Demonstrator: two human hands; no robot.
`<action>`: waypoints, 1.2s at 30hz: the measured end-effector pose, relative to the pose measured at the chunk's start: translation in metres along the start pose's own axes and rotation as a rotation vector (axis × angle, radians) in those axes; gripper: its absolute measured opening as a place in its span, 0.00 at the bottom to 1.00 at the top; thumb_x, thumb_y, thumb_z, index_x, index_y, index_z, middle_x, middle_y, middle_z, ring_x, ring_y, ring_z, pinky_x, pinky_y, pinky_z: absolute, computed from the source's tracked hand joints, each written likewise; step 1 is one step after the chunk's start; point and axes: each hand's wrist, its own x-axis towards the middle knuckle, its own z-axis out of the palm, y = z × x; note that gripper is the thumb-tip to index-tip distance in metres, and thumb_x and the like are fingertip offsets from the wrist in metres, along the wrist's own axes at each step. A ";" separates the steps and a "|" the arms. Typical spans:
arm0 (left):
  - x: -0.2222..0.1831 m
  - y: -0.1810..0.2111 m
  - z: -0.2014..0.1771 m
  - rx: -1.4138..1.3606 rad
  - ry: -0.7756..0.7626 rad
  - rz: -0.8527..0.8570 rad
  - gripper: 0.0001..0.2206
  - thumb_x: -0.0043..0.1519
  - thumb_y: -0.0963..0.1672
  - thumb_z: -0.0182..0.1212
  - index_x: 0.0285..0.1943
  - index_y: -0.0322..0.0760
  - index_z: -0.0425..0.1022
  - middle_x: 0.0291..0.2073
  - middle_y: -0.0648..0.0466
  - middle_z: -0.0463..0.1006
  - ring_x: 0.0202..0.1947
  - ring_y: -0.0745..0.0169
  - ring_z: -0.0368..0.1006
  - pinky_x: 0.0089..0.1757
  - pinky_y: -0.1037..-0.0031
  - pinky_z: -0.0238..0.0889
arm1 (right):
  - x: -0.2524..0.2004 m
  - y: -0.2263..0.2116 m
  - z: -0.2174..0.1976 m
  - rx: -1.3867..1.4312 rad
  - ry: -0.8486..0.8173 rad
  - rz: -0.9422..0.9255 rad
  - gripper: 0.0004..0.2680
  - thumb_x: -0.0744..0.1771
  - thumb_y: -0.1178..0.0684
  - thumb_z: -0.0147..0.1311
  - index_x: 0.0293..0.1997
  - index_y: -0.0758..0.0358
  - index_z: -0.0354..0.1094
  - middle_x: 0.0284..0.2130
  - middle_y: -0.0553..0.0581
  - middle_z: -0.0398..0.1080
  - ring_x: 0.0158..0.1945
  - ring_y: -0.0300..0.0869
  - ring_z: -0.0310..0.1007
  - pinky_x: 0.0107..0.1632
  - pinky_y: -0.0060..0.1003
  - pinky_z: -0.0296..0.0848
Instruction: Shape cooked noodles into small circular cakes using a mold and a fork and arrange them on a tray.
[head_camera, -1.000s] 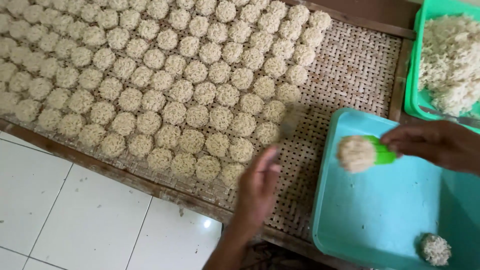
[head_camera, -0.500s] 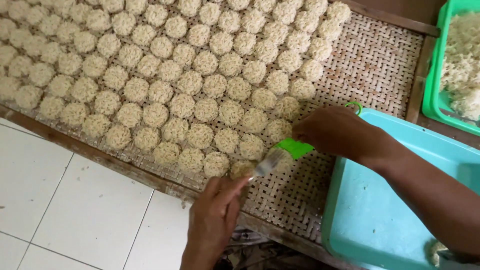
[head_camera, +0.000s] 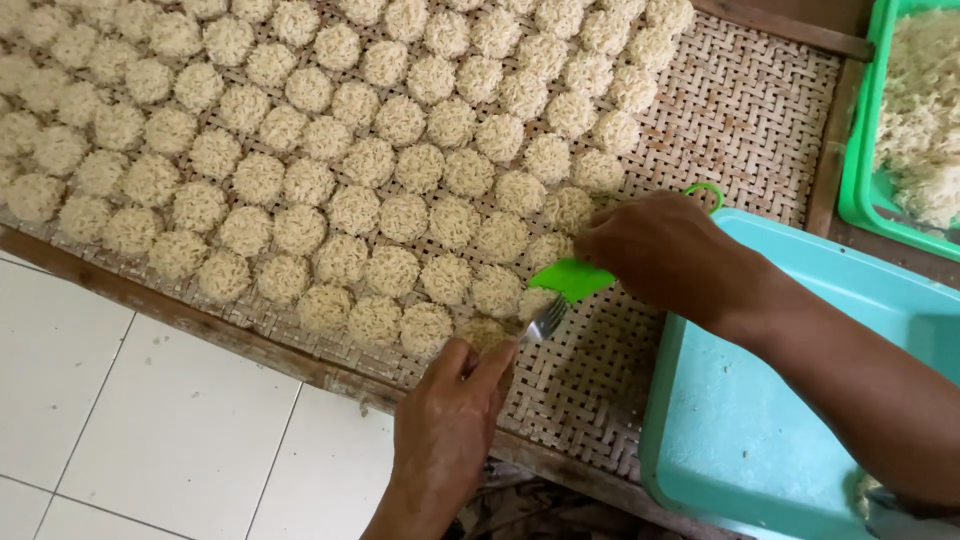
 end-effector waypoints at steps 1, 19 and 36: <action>0.000 0.001 -0.002 0.001 0.000 0.000 0.16 0.60 0.42 0.65 0.58 0.54 0.81 0.28 0.59 0.65 0.15 0.73 0.61 0.12 0.82 0.63 | -0.001 0.000 -0.001 0.000 0.001 0.000 0.06 0.61 0.64 0.55 0.31 0.54 0.75 0.29 0.48 0.75 0.32 0.46 0.75 0.40 0.45 0.76; -0.022 -0.009 -0.046 -0.436 -0.194 -0.381 0.14 0.61 0.41 0.59 0.54 0.45 0.84 0.28 0.58 0.76 0.20 0.70 0.65 0.21 0.78 0.62 | -0.008 -0.012 0.001 -0.011 0.050 0.061 0.17 0.62 0.65 0.57 0.52 0.47 0.76 0.48 0.48 0.79 0.44 0.44 0.80 0.48 0.40 0.82; -0.029 -0.016 -0.033 -0.476 -0.184 -0.295 0.16 0.59 0.40 0.58 0.54 0.47 0.83 0.36 0.58 0.83 0.27 0.65 0.77 0.31 0.74 0.70 | -0.062 0.001 -0.018 -0.114 0.168 0.150 0.14 0.67 0.62 0.50 0.55 0.48 0.75 0.45 0.52 0.79 0.34 0.45 0.78 0.37 0.41 0.81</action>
